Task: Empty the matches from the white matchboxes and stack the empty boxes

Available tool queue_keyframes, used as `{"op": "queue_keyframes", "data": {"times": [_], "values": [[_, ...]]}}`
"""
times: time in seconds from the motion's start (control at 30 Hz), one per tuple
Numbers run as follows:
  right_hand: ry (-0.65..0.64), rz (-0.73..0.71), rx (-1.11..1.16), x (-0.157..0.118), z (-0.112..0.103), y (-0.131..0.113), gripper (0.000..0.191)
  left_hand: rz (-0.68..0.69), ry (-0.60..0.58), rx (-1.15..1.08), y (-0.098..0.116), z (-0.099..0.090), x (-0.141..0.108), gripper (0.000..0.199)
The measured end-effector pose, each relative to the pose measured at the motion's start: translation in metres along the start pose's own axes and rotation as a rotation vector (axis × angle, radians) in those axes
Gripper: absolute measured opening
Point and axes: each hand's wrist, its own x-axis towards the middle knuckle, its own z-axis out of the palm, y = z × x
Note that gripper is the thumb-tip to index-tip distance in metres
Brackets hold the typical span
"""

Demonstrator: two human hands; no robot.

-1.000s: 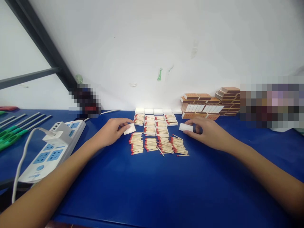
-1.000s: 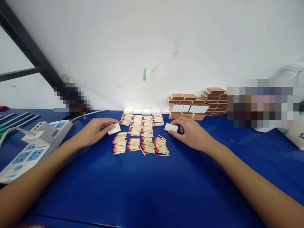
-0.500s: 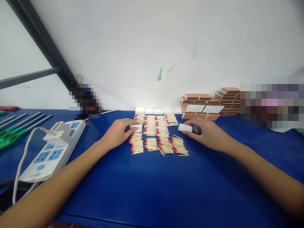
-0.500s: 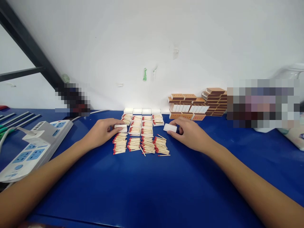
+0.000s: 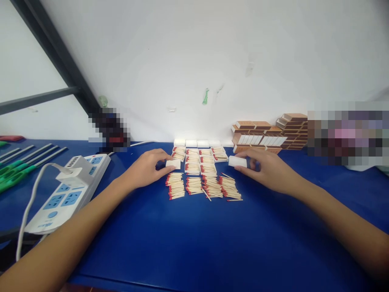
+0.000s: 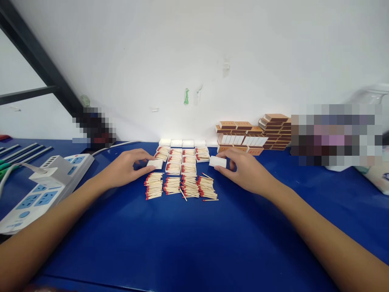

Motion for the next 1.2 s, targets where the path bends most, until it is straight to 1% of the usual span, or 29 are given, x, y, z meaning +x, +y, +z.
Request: {"op": "queue_keyframes", "data": {"times": [0.1, 0.17, 0.23, 0.3, 0.4, 0.5, 0.57, 0.67, 0.77, 0.87, 0.97, 1.07, 1.2], "values": [[0.028, -0.061, -0.015, 0.011, -0.004, -0.008, 0.044, 0.000, -0.056, 0.011, -0.006, -0.002, 0.000, 0.032], [0.028, -0.097, -0.058, 0.024, -0.004, -0.015, 0.044, -0.009, -0.059, 0.012, -0.011, -0.003, 0.001, 0.026], [0.018, -0.129, -0.110, 0.041, -0.003, -0.023, 0.043, -0.025, -0.037, 0.010, -0.013, -0.006, 0.003, 0.022], [0.001, -0.144, -0.139, 0.060, 0.000, -0.031, 0.039, -0.035, -0.006, 0.004, -0.014, -0.011, 0.004, 0.022], [-0.010, -0.121, -0.142, 0.091, 0.004, -0.040, 0.028, -0.042, 0.033, -0.022, -0.010, -0.021, 0.009, 0.024], [-0.018, -0.094, -0.142, 0.115, 0.010, -0.042, 0.014, -0.036, 0.065, -0.011, -0.008, -0.027, 0.021, 0.023], [-0.032, -0.082, -0.137, 0.125, 0.015, -0.040, 0.011, 0.005, 0.079, 0.000, -0.008, -0.026, 0.032, 0.021], [-0.050, -0.075, -0.132, 0.130, 0.021, -0.036, 0.011, 0.059, 0.083, 0.010, -0.015, -0.019, 0.053, 0.022], [-0.050, -0.064, -0.146, 0.126, 0.019, -0.033, 0.011, 0.073, 0.083, 0.033, -0.024, -0.007, 0.076, 0.022], [-0.055, -0.031, -0.251, 0.121, 0.011, -0.032, 0.013, 0.088, 0.063, 0.026, -0.027, 0.006, 0.096, 0.024], [-0.064, -0.021, -0.384, 0.119, 0.003, -0.034, 0.019, 0.115, 0.045, -0.008, -0.023, 0.017, 0.114, 0.021], [-0.095, -0.004, -0.462, 0.119, 0.001, -0.035, 0.023, 0.133, 0.052, -0.048, -0.017, 0.025, 0.125, 0.019], [-0.146, 0.020, -0.475, 0.120, 0.003, -0.034, 0.023, 0.126, 0.085, -0.093, -0.016, 0.029, 0.126, 0.016]]}}
